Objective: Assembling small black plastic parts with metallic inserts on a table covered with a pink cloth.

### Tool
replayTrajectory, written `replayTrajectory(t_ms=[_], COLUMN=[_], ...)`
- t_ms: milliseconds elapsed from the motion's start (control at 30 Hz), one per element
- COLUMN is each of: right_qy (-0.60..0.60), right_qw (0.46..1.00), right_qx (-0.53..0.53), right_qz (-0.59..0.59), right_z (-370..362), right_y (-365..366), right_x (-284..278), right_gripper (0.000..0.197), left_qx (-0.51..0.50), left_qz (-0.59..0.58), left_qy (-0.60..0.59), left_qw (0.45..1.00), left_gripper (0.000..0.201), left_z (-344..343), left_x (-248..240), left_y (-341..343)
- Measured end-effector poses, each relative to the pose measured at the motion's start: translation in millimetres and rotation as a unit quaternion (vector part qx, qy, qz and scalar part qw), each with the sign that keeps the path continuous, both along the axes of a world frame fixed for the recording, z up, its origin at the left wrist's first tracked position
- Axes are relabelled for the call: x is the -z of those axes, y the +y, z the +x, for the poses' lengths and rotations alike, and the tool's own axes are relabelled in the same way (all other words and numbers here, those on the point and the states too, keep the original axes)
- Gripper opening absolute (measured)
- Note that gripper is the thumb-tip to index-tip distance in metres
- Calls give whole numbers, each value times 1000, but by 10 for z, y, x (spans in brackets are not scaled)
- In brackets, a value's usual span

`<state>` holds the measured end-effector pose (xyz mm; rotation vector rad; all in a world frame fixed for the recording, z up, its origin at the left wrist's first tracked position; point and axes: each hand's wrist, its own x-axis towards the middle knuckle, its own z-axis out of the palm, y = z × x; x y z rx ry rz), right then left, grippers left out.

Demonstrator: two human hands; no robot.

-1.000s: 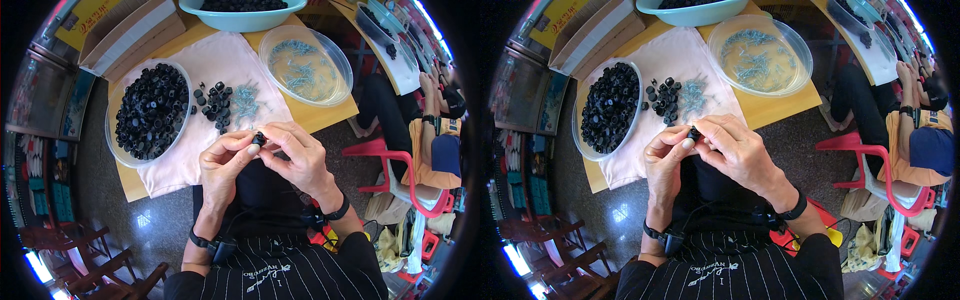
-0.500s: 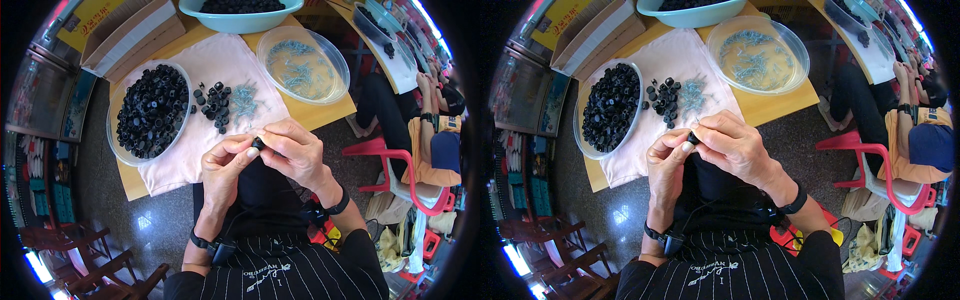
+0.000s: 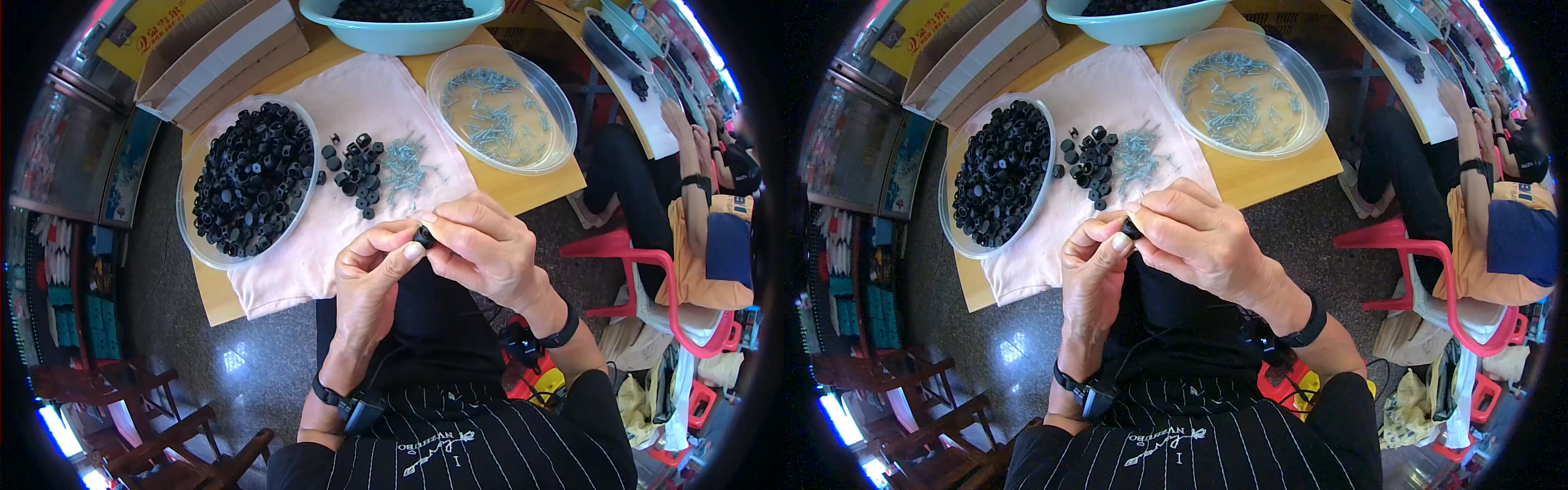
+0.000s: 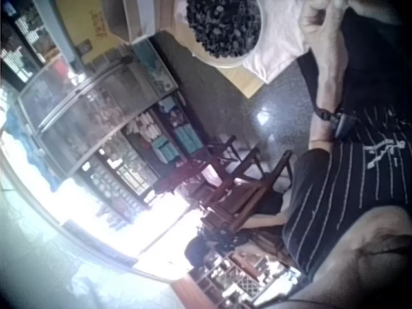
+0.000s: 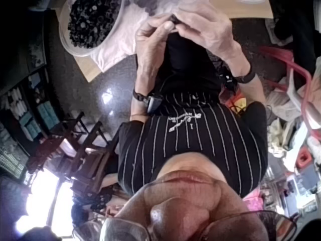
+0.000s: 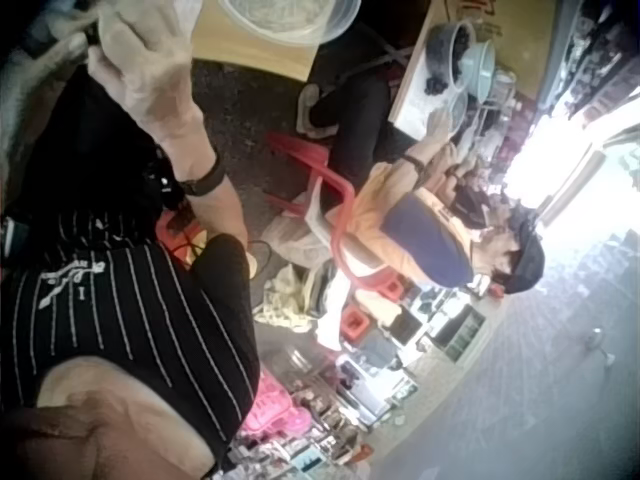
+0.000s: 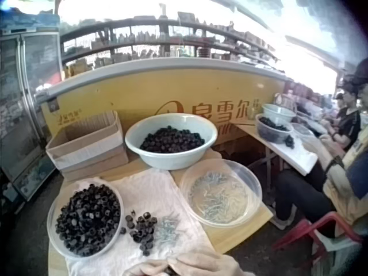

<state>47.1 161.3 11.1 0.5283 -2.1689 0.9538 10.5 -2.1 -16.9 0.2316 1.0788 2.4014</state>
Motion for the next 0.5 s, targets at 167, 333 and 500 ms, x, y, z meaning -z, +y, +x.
replayTrajectory(t_ms=[167, 333, 500], right_qy=[5, -7, 27], right_qw=[1000, 1000, 999], right_qx=[6, 12, 3], right_qz=[-17, -18, 34], right_z=[25, -7, -26], right_y=[-9, 39, 51], right_x=[45, -5, -61], right_gripper=[32, 30, 28], left_qx=[11, 22, 32], left_qz=[-2, 13, 21], left_qy=[-1, -4, -20], left_qw=[1000, 1000, 999], left_gripper=[12, 11, 10], left_z=[28, -25, -25], left_x=[9, -65, -45], left_y=[3, 35, 26])
